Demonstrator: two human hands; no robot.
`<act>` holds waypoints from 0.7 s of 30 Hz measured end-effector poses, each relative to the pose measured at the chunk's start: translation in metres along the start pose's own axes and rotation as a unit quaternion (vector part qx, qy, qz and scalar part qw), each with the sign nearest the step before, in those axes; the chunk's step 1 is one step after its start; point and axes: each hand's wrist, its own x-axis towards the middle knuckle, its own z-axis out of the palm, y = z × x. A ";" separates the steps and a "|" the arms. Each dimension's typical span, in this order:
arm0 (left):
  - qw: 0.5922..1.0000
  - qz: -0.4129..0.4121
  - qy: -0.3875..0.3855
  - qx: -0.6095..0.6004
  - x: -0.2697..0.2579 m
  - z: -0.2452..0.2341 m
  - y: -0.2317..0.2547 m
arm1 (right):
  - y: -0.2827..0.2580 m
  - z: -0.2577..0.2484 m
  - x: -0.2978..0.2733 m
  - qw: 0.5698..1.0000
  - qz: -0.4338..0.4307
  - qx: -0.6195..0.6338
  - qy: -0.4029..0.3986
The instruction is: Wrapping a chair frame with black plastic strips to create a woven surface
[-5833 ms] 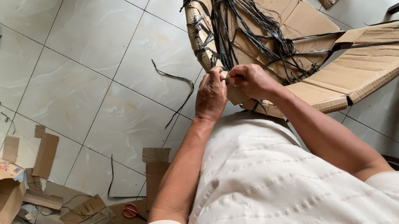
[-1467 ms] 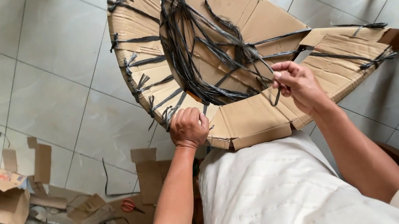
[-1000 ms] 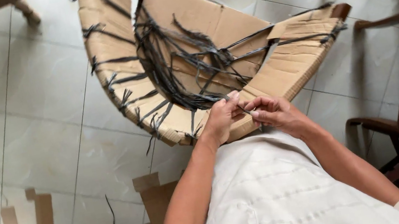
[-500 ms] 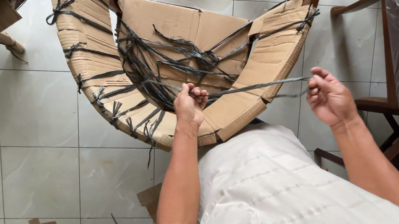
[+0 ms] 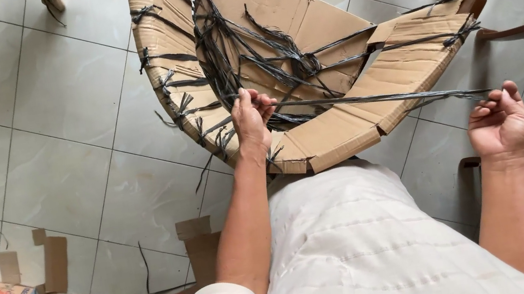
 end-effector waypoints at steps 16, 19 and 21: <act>0.979 0.146 -0.030 0.141 -0.028 0.002 0.059 | 0.005 -0.046 0.030 0.993 -0.047 -0.016 0.107; 0.962 0.177 -0.021 0.208 -0.047 0.016 0.069 | 0.021 -0.078 0.048 0.981 -0.082 -0.154 0.087; 0.937 0.148 -0.048 0.313 -0.079 0.032 0.090 | 0.039 -0.106 0.065 0.805 -0.275 -0.515 0.105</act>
